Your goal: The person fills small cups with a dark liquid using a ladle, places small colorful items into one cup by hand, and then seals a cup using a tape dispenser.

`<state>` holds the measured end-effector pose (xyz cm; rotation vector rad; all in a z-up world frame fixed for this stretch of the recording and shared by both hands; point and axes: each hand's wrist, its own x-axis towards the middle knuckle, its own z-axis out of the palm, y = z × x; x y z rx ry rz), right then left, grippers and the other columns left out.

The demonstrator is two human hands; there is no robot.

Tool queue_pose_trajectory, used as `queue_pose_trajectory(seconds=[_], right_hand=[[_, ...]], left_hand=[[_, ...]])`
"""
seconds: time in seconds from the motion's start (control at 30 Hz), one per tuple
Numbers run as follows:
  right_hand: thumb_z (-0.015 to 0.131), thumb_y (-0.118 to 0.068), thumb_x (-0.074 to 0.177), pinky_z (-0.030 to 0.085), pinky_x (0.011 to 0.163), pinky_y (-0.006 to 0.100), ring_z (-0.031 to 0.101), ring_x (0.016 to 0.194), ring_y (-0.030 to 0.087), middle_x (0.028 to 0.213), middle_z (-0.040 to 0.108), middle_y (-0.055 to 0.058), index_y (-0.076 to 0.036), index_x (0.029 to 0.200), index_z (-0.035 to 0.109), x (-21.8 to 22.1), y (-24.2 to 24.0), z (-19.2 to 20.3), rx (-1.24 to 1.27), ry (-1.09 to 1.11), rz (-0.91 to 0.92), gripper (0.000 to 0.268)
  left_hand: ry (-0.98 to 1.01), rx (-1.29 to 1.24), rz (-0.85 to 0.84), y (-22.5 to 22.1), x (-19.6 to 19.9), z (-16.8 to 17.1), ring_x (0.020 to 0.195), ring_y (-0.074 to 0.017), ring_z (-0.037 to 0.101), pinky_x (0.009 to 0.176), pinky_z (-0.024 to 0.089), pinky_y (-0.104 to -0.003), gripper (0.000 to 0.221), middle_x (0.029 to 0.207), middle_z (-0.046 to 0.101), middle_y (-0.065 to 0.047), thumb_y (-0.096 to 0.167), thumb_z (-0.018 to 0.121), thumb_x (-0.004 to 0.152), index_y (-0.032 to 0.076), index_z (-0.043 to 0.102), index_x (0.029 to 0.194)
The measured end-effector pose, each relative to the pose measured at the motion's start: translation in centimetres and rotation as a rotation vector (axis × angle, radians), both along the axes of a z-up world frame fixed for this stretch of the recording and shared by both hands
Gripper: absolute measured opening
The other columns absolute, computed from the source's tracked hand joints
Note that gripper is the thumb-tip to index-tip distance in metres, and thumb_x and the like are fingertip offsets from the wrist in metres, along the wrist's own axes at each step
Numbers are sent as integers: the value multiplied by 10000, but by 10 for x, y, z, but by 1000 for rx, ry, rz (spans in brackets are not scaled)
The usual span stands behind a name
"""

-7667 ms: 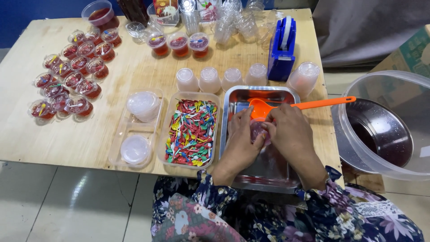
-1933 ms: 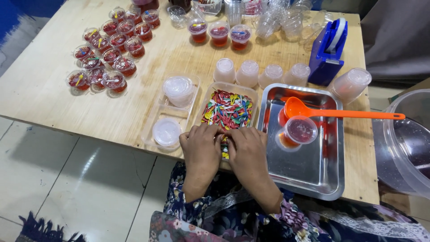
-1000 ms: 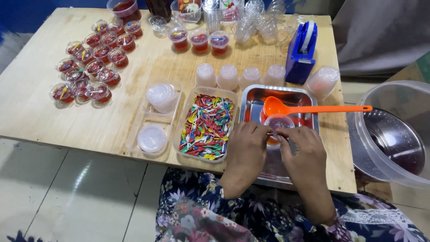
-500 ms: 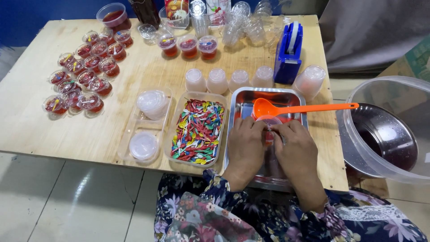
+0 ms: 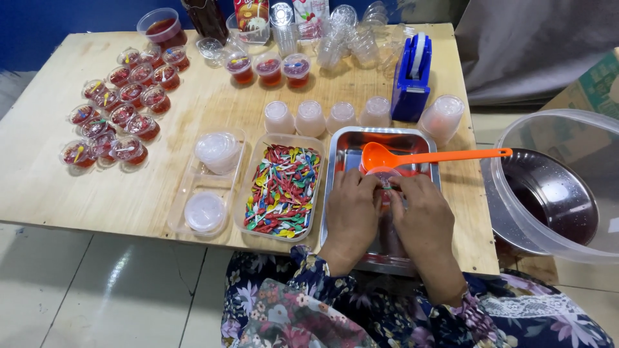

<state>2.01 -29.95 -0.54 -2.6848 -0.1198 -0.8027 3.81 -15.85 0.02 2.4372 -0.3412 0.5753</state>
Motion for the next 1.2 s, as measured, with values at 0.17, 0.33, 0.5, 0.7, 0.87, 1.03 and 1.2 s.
queue_pose_trajectory(seconds=[0.17,0.33,0.5,0.7,0.87,1.03,1.2], right_hand=[[755,-321,903,574,789,336,688,873,181,919,606,-42,-278,1028,712,-2,0,1,33,15,6,139],[775,-320,883,573,780,346,685,866,201,911,594,-29,-277,1017,707,-1,-2,-4,14,3,7,156],[775,-324,898,576,770,339,684,856,196,908,599,-32,-271,996,751,-1,-1,-3,-11,-35,12,114],[765,-346,917,581,768,321,688,864,175,906,598,-50,-301,1018,768,-1,-1,-8,7,-45,-1,110],[754,-290,920,586,743,313,699,837,175,904,612,-42,-287,1014,761,-8,3,8,43,10,-12,95],[747,-295,917,595,741,335,705,839,191,932,611,-37,-277,1013,757,-11,8,13,33,45,-18,98],[730,-333,936,601,749,339,710,851,201,966,614,-31,-295,1019,761,-10,8,14,18,51,-24,97]], left_hand=[[-2,2,13,0,0,3,953,-266,597,740,530,-377,109,918,569,-35,166,759,837,169,698,928],[-13,9,23,-1,-1,5,950,-267,599,741,537,-375,107,911,566,-41,161,755,830,161,697,920],[22,-24,11,0,-4,13,927,-260,618,740,544,-362,46,913,586,-59,125,727,891,136,718,935],[-26,-31,17,-1,-2,6,910,-278,621,726,544,-385,49,896,571,-48,138,714,883,138,703,931],[-26,-27,18,-1,-3,7,910,-282,619,732,547,-382,72,900,578,-62,119,731,859,121,708,927],[-21,-17,21,-1,-3,9,917,-278,624,733,553,-377,94,906,586,-62,116,751,841,124,711,925],[37,-22,5,0,-7,20,932,-255,634,773,560,-350,67,934,609,-82,98,737,891,113,739,956]])
